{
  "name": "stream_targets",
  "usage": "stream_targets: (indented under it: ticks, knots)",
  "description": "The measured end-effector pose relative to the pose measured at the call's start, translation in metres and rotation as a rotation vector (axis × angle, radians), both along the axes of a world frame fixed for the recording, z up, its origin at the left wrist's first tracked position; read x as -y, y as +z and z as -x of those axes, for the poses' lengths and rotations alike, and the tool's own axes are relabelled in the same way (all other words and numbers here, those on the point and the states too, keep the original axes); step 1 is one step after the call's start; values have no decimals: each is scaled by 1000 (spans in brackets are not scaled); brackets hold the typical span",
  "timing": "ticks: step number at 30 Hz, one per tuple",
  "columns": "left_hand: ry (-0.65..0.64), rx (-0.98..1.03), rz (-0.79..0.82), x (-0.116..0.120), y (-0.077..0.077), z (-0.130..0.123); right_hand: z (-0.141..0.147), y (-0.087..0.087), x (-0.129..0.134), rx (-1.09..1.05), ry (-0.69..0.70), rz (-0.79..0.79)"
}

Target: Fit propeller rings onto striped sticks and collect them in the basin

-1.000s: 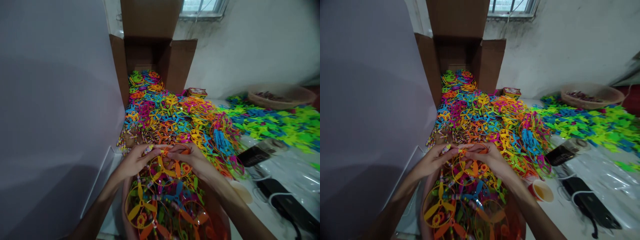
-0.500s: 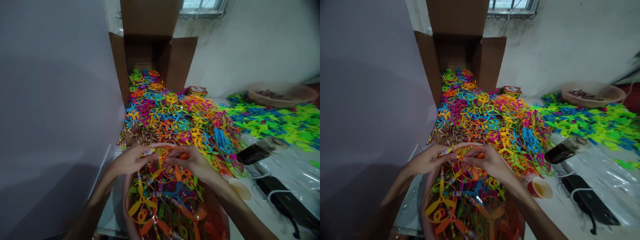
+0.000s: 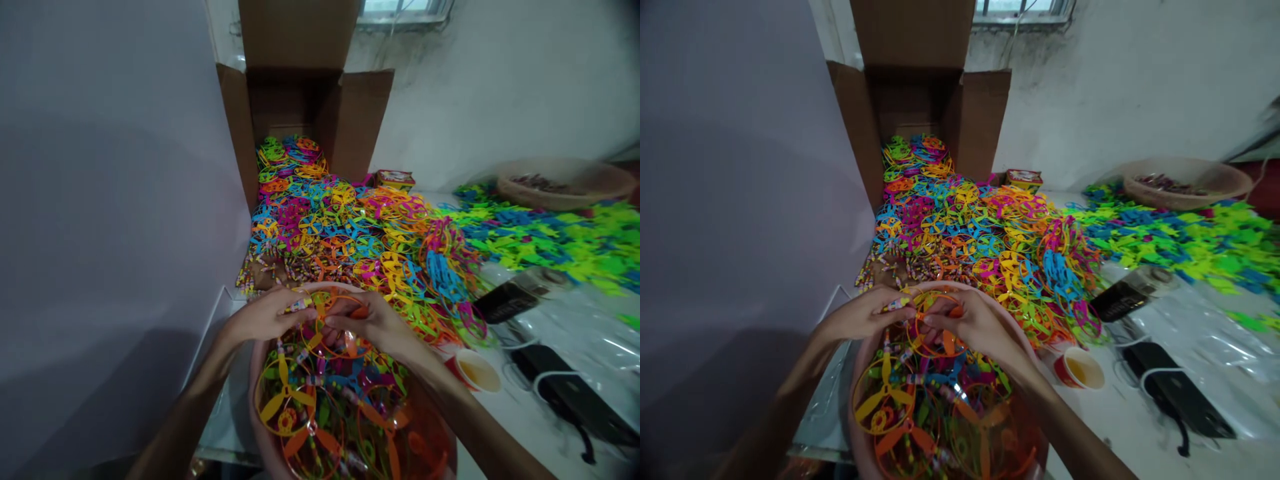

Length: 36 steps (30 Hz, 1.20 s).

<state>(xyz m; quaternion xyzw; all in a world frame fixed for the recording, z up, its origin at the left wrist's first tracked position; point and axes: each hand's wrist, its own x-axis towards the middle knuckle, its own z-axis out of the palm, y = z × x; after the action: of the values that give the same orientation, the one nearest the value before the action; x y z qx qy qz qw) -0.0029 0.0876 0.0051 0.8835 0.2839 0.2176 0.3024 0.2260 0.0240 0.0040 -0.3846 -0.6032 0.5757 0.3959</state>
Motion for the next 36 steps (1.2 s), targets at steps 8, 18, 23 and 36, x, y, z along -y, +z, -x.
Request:
stream_targets:
  ticks: [8, 18, 23, 36]
  knots:
    - [-53, 45, 61, 0, -6, -12, -5, -13, -4, 63, -45, 26]
    - [369, 241, -48, -14, -13, -3, -55, -9, -80, 877, -389, -298]
    - [591, 345, 73, -21, -35, -6, -51, -50, -160, 950, -459, -368]
    - [580, 564, 343, -17, -48, -7, -26, -33, -153, 389, -470, -250]
